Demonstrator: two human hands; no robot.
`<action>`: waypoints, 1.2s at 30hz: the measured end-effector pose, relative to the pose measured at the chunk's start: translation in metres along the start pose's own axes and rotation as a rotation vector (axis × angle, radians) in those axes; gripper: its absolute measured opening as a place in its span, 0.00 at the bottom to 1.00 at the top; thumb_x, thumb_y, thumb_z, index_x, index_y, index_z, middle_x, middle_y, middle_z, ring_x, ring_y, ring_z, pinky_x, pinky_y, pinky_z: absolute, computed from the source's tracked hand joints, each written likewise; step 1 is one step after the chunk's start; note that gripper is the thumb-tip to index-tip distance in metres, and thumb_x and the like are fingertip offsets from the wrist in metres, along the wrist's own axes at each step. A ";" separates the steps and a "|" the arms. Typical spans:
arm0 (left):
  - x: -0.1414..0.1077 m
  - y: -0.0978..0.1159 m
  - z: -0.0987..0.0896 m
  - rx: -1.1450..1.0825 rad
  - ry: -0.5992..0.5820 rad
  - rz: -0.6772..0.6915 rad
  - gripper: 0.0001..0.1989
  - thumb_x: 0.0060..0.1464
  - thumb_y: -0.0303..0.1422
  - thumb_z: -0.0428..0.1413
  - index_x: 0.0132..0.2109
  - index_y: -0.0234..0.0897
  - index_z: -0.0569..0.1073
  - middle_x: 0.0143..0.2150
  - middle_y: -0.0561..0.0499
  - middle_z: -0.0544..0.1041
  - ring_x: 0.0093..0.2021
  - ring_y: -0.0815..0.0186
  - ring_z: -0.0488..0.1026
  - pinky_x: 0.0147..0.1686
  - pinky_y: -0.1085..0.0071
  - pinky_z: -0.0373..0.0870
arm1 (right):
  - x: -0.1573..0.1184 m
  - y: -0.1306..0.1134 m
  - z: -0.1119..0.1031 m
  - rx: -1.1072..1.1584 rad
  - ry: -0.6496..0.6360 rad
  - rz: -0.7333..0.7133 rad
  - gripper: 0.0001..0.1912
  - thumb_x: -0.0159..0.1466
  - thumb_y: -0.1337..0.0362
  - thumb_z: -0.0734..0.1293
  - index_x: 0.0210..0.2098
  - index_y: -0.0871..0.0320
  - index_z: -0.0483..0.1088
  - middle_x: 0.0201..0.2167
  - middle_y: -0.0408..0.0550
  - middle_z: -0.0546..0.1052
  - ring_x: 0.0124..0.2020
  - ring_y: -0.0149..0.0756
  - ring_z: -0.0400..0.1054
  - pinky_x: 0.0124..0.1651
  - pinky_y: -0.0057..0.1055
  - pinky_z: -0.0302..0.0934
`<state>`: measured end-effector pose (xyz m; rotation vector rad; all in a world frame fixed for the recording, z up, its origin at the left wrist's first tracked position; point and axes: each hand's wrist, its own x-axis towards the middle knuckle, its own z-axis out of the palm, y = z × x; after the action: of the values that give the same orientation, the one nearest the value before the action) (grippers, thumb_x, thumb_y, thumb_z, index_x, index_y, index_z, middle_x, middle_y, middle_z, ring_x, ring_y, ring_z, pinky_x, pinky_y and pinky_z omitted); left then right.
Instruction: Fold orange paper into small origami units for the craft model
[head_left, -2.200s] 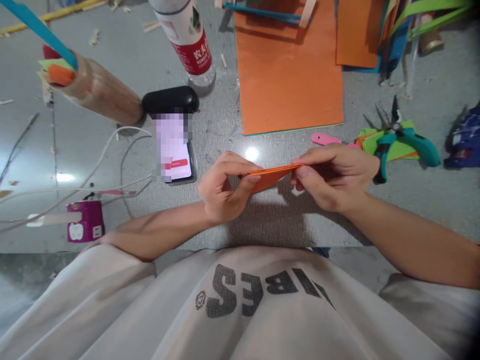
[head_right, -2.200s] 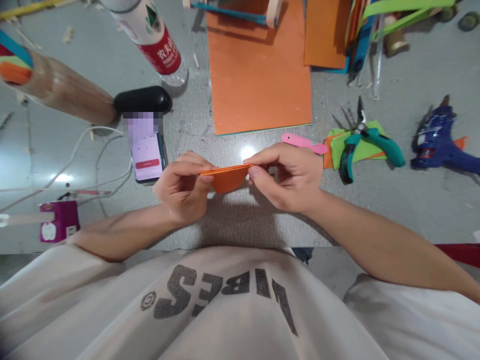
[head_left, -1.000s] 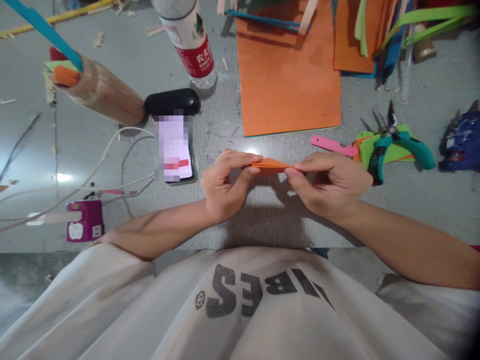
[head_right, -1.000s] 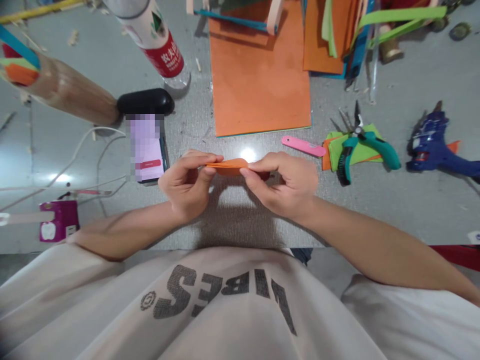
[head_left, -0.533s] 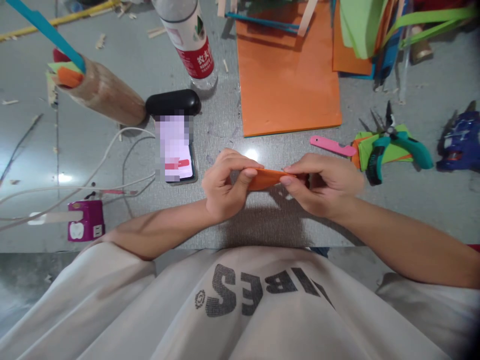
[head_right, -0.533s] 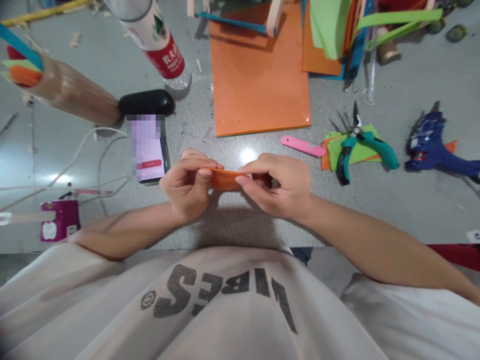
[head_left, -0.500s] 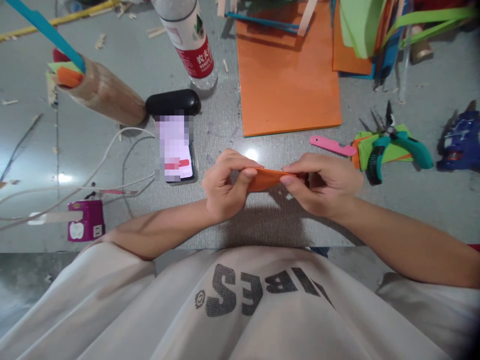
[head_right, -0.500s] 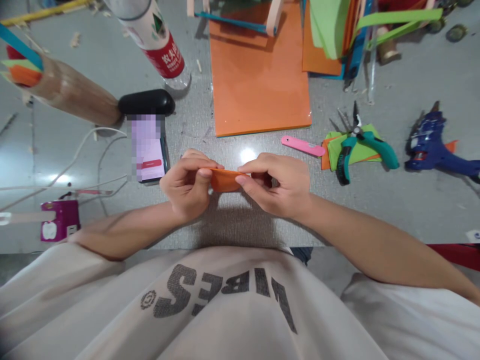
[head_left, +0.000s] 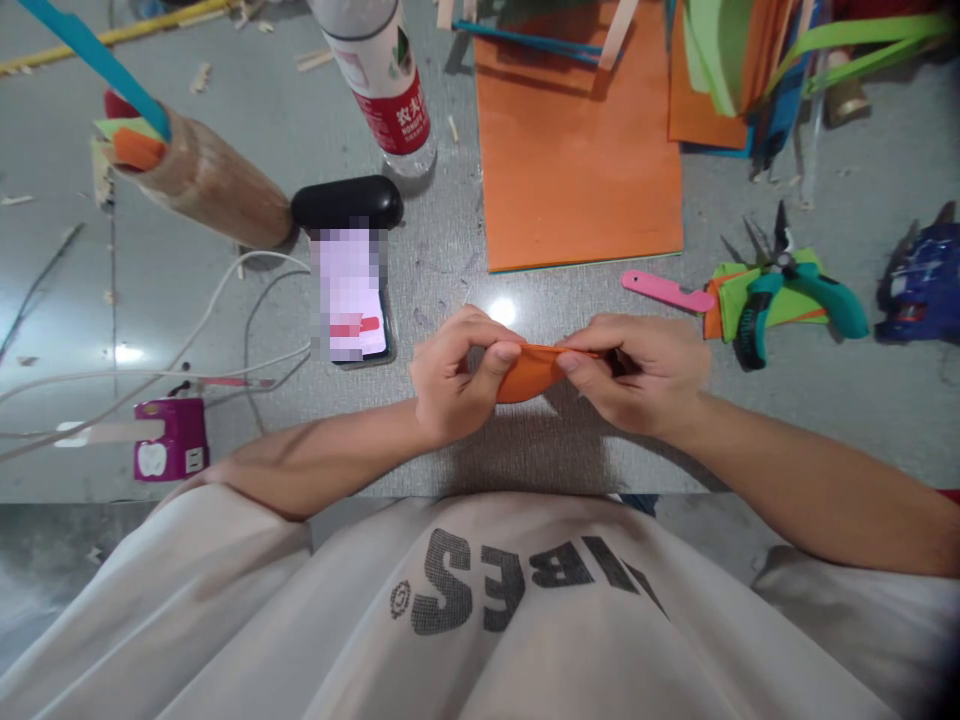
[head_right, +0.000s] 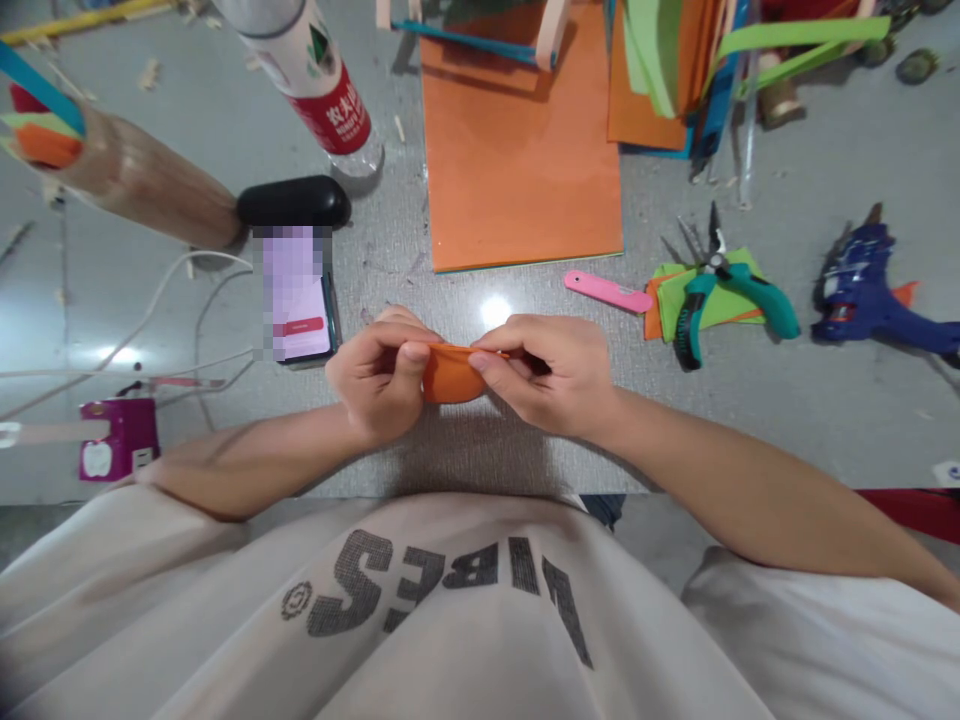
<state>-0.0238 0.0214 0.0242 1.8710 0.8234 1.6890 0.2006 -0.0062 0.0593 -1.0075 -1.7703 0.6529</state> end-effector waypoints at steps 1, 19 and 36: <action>0.000 0.001 0.000 -0.008 -0.007 0.017 0.09 0.81 0.39 0.66 0.46 0.47 0.84 0.33 0.54 0.88 0.30 0.64 0.84 0.31 0.65 0.79 | 0.001 -0.001 0.000 0.022 0.007 -0.022 0.08 0.78 0.59 0.77 0.40 0.46 0.86 0.21 0.37 0.75 0.18 0.30 0.59 0.22 0.37 0.52; 0.004 0.016 -0.006 -0.043 -0.117 -0.003 0.09 0.82 0.37 0.66 0.48 0.42 0.88 0.38 0.51 0.92 0.34 0.67 0.90 0.35 0.74 0.85 | 0.000 0.000 0.001 0.250 -0.065 0.022 0.09 0.81 0.57 0.77 0.42 0.49 0.84 0.23 0.36 0.74 0.19 0.30 0.61 0.23 0.33 0.56; 0.003 0.008 0.000 0.013 0.051 -0.271 0.23 0.80 0.51 0.67 0.39 0.40 0.86 0.30 0.54 0.85 0.28 0.71 0.78 0.29 0.73 0.71 | 0.002 0.010 0.005 0.062 -0.161 0.143 0.25 0.82 0.50 0.75 0.33 0.50 0.65 0.22 0.36 0.68 0.22 0.32 0.58 0.27 0.37 0.53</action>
<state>-0.0232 0.0178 0.0322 1.6453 1.0586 1.5693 0.1985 0.0010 0.0506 -1.0713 -1.8160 0.8945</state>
